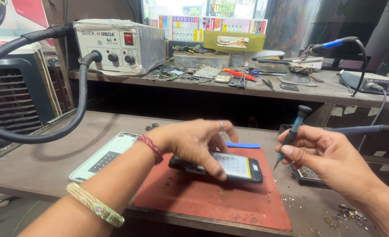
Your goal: The person uses a precision screwdriver to remove screws from the back of a smartphone. They carefully unscrew multiple fasteners and place them on the workbench, preparing to open the device.
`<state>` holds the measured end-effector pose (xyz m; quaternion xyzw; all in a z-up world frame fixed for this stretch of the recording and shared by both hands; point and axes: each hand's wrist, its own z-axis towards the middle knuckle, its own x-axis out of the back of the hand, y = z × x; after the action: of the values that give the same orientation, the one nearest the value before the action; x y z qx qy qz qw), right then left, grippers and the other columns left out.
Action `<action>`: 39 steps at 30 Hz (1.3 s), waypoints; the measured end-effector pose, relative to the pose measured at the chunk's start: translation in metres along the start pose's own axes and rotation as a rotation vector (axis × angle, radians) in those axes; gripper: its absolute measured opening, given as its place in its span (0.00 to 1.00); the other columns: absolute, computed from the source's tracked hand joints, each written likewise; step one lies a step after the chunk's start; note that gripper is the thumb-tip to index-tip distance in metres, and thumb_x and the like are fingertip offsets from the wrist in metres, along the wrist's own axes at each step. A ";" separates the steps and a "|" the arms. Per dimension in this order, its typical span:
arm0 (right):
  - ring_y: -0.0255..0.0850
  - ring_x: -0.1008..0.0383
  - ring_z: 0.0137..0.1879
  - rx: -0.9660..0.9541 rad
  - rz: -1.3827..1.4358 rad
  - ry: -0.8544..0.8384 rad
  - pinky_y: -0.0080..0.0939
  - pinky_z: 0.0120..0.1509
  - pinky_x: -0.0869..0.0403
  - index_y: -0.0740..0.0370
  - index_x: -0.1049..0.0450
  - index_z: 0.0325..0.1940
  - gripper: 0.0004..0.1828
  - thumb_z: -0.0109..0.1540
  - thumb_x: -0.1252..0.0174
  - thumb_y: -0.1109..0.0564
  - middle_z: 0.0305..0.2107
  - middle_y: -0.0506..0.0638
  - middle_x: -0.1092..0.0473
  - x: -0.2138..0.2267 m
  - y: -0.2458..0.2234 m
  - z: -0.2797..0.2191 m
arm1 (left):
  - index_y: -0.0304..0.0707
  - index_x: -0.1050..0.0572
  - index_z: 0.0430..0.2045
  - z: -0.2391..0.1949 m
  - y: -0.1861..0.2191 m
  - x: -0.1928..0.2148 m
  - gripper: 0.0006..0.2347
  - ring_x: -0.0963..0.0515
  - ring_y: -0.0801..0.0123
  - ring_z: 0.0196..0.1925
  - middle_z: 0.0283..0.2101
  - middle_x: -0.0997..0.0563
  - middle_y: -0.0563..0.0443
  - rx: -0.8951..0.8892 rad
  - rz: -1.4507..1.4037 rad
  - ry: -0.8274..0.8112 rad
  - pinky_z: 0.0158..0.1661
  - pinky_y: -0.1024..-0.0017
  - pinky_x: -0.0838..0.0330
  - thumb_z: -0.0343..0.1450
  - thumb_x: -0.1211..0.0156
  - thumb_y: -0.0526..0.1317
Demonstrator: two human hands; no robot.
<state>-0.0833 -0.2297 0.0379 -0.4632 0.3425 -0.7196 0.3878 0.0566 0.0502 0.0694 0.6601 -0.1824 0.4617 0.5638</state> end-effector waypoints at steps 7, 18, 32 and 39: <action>0.36 0.27 0.36 -0.048 -0.063 0.005 0.38 0.40 0.27 0.63 0.22 0.53 0.17 0.62 0.33 0.56 0.33 0.51 0.21 0.001 -0.002 0.007 | 0.44 0.31 0.58 0.006 -0.001 -0.029 0.41 0.19 0.58 0.54 0.53 0.17 0.43 0.014 0.053 -0.043 0.52 0.65 0.25 0.48 0.20 0.49; 0.35 0.23 0.39 -0.058 -0.157 -0.081 0.39 0.45 0.25 0.60 0.22 0.51 0.15 0.61 0.34 0.56 0.33 0.49 0.20 -0.011 -0.020 0.041 | 0.45 0.14 0.34 0.021 -0.031 0.015 0.08 0.12 0.66 0.39 0.37 0.12 0.52 -0.018 0.254 0.334 0.42 0.69 0.20 0.64 0.34 0.38; 0.34 0.27 0.39 -0.029 -0.148 -0.132 0.39 0.45 0.25 0.60 0.22 0.52 0.15 0.62 0.34 0.56 0.32 0.47 0.24 -0.026 -0.011 0.063 | 0.44 0.14 0.30 0.029 -0.045 -0.006 0.07 0.13 0.63 0.38 0.34 0.12 0.49 0.089 0.298 0.252 0.42 0.68 0.21 0.61 0.31 0.39; 0.36 0.21 0.41 -0.065 -0.153 -0.079 0.40 0.46 0.24 0.60 0.23 0.52 0.15 0.62 0.36 0.56 0.34 0.50 0.19 -0.019 -0.008 0.065 | 0.43 0.15 0.30 0.049 -0.039 0.006 0.07 0.13 0.65 0.38 0.33 0.13 0.48 0.076 0.216 0.289 0.42 0.71 0.22 0.61 0.29 0.41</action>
<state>-0.0191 -0.2183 0.0590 -0.5284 0.3136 -0.7167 0.3298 0.1093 0.0193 0.0550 0.5844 -0.1518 0.6160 0.5060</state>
